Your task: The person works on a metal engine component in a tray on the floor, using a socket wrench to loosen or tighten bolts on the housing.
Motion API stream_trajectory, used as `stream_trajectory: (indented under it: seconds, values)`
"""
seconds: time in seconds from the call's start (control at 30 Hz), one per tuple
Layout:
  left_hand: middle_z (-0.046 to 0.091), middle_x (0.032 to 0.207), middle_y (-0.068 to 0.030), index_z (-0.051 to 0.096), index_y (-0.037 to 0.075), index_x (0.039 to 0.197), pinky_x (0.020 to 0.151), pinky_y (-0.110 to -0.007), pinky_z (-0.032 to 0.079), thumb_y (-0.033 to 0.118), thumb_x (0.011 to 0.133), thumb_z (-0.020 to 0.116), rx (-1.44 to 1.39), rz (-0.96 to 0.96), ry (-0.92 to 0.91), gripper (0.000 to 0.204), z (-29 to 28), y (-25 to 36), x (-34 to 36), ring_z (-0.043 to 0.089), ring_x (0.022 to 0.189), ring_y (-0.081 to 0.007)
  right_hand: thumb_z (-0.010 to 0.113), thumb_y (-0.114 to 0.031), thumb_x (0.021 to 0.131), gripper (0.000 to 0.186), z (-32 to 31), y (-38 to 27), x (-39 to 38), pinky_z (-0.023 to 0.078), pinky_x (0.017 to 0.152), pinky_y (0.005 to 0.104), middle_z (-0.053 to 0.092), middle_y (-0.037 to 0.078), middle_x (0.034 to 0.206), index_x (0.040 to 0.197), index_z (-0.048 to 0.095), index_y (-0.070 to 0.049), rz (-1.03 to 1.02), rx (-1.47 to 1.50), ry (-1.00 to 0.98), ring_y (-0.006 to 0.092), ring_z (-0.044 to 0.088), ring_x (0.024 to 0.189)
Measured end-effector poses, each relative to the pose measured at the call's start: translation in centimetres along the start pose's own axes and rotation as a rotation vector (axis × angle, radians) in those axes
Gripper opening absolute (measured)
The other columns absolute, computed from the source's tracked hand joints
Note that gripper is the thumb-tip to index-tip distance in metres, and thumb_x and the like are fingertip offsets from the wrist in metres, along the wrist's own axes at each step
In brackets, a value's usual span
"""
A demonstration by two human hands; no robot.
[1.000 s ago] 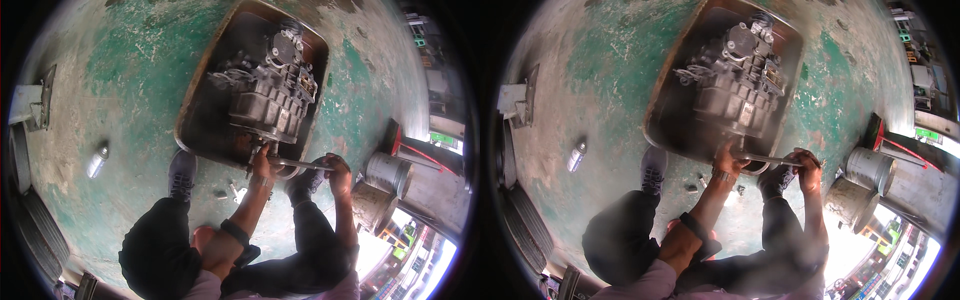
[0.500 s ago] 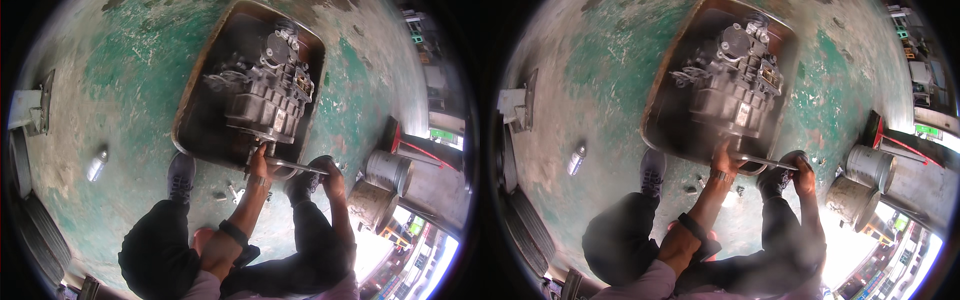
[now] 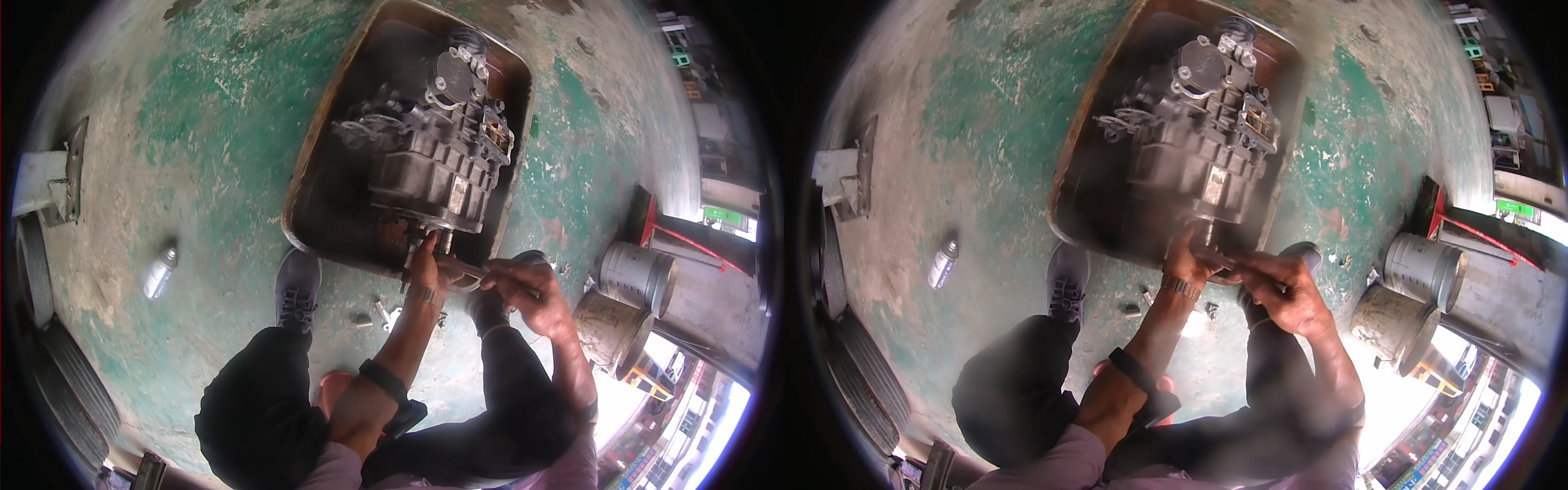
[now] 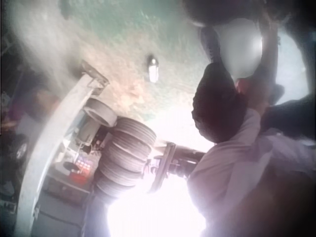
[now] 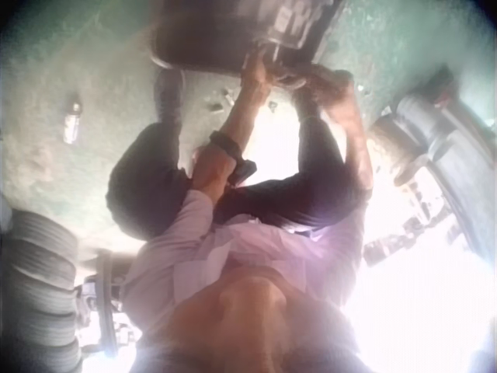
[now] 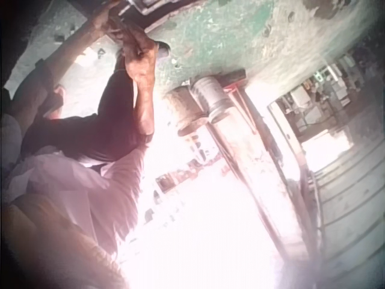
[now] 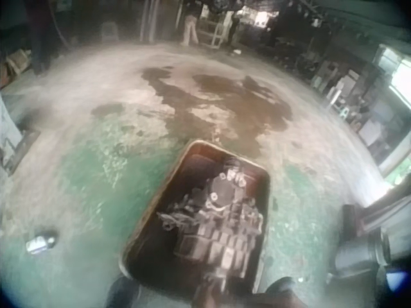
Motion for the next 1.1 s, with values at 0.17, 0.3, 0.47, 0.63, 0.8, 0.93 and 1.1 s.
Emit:
stream_trajectory:
  seconds: [0.17,0.3,0.47,0.63,0.8,0.93,1.1]
  values:
    - [0.057,0.087,-0.0021,0.056,0.017,0.098,0.052,-0.038,0.049,0.038,0.080,0.061,0.028,0.017,-0.055,0.029,0.5,0.2,-0.2,0.057,0.075,-0.0213,0.048,-0.008,0.087,0.027,-3.3,7.0,-0.9,0.046,0.055,0.0222,0.066,0.010,0.088,0.109,0.057,0.005,0.217,0.223,0.116,0.0121,0.057,0.060]
    - [0.057,0.095,-0.0025,0.056,0.018,0.103,0.062,-0.044,0.051,0.037,0.080,0.062,0.015,0.049,-0.066,0.030,1.4,0.2,-0.8,0.058,0.088,-0.0226,0.046,-0.017,0.085,0.035,-6.8,14.8,-1.7,0.042,0.052,0.0237,0.064,0.013,0.085,0.109,0.054,0.007,0.191,0.564,0.423,0.0145,0.053,0.056]
    - [0.056,0.104,-0.0024,0.053,0.017,0.110,0.070,-0.045,0.051,0.037,0.078,0.063,0.016,0.184,-0.040,0.038,1.3,1.5,-1.2,0.057,0.095,-0.0222,0.047,-0.024,0.086,0.030,-4.0,23.5,-3.0,0.042,0.049,0.0261,0.060,0.008,0.080,0.101,0.057,-0.001,0.255,0.574,0.311,0.0157,0.054,0.061]
    - [0.055,0.109,-0.0034,0.051,0.018,0.114,0.072,-0.044,0.051,0.039,0.078,0.064,0.010,0.179,-0.067,0.044,1.8,1.3,-1.3,0.057,0.098,-0.0232,0.047,-0.035,0.087,0.039,-2.7,26.0,-3.8,0.040,0.045,0.0251,0.059,0.005,0.075,0.103,0.057,-0.001,0.469,0.969,0.277,0.0140,0.051,0.055]
    - [0.055,0.101,-0.0041,0.051,0.017,0.113,0.068,-0.044,0.049,0.042,0.081,0.060,0.051,0.113,-0.021,0.042,1.1,1.0,-1.0,0.056,0.087,-0.0228,0.053,-0.032,0.087,0.038,-6.0,16.7,-3.7,0.042,0.051,0.0239,0.062,0.006,0.081,0.102,0.059,0.002,0.176,0.466,0.397,0.0118,0.054,0.060]
    - [0.052,0.089,-0.0045,0.052,0.016,0.108,0.063,-0.043,0.047,0.046,0.081,0.059,0.006,0.077,-0.014,0.040,0.0,-0.1,1.0,0.052,0.076,-0.0212,0.061,-0.017,0.085,0.022,-4.1,5.4,-2.3,0.046,0.056,0.0248,0.065,0.008,0.088,0.096,0.064,0.002,-0.004,0.306,0.153,0.0133,0.057,0.064]
    - [0.054,0.078,-0.0045,0.054,0.014,0.099,0.052,-0.037,0.046,0.047,0.080,0.060,-0.028,0.006,-0.017,0.038,-0.6,-0.2,1.2,0.053,0.066,-0.0199,0.063,-0.003,0.080,0.017,1.6,-3.5,-0.5,0.050,0.064,0.0297,0.066,0.013,0.091,0.096,0.065,0.001,-0.362,-0.178,-0.102,0.0237,0.064,0.073]
Point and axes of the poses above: each hand's wrist, its own x-axis towards the middle knuckle, its own z-axis out of the palm, y = z × x, the point moved 10 cm from there along x, towards the middle knuckle
